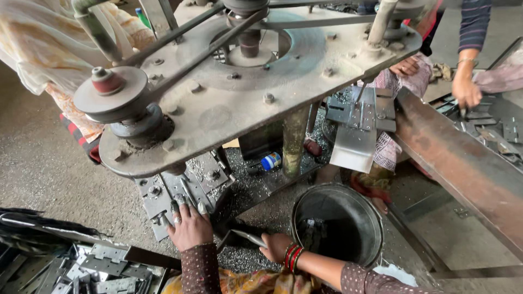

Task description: The person repeatedly picks up metal hinge pieces from a bin, places them into a jig under a punching machine, and activates the machine to punch holes. After each cycle, the person removes the processed piece and returns it to the bin. The task is performed one piece at a time in a repetitive loop.

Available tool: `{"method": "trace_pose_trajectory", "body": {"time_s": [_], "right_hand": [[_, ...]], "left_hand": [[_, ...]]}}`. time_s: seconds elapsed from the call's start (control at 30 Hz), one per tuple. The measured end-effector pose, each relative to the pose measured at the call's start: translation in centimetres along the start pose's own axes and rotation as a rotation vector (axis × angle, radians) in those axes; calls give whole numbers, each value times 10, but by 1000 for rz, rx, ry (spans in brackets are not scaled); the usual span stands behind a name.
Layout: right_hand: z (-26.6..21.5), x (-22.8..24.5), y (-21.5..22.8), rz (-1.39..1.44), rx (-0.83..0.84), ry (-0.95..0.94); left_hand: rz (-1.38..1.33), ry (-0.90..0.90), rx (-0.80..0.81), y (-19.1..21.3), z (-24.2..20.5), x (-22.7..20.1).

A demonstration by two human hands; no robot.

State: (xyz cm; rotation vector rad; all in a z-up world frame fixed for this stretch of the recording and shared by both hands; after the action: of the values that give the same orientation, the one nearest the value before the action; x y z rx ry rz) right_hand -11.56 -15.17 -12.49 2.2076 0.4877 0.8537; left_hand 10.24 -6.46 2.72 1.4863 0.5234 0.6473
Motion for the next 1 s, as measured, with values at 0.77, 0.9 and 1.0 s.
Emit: {"method": "trace_pose_trajectory", "body": {"time_s": [0.77,0.9,1.0], "right_hand": [[9,-16,-25,-22,-105,29],[12,-2,-8,-76,-20,-42],[8,17,20,-114,-62,-50]], "left_hand": [[2,-12,9,4,-15,-4],[20,-31,-96,14,-13,-3],[2,-18,-77,10,-13,-1]]}}
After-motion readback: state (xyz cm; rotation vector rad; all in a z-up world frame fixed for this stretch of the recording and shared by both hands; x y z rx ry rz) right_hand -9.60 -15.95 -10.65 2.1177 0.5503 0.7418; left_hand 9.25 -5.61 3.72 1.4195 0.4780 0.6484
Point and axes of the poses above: each hand's wrist, its own z-axis towards the middle knuckle, its own y-axis out of the back of the hand, x = y × z, the point moved 9 cm from there along z, towards the middle knuckle, and after that the axes turned 11 degrees about -y, right-handed, at the moved point
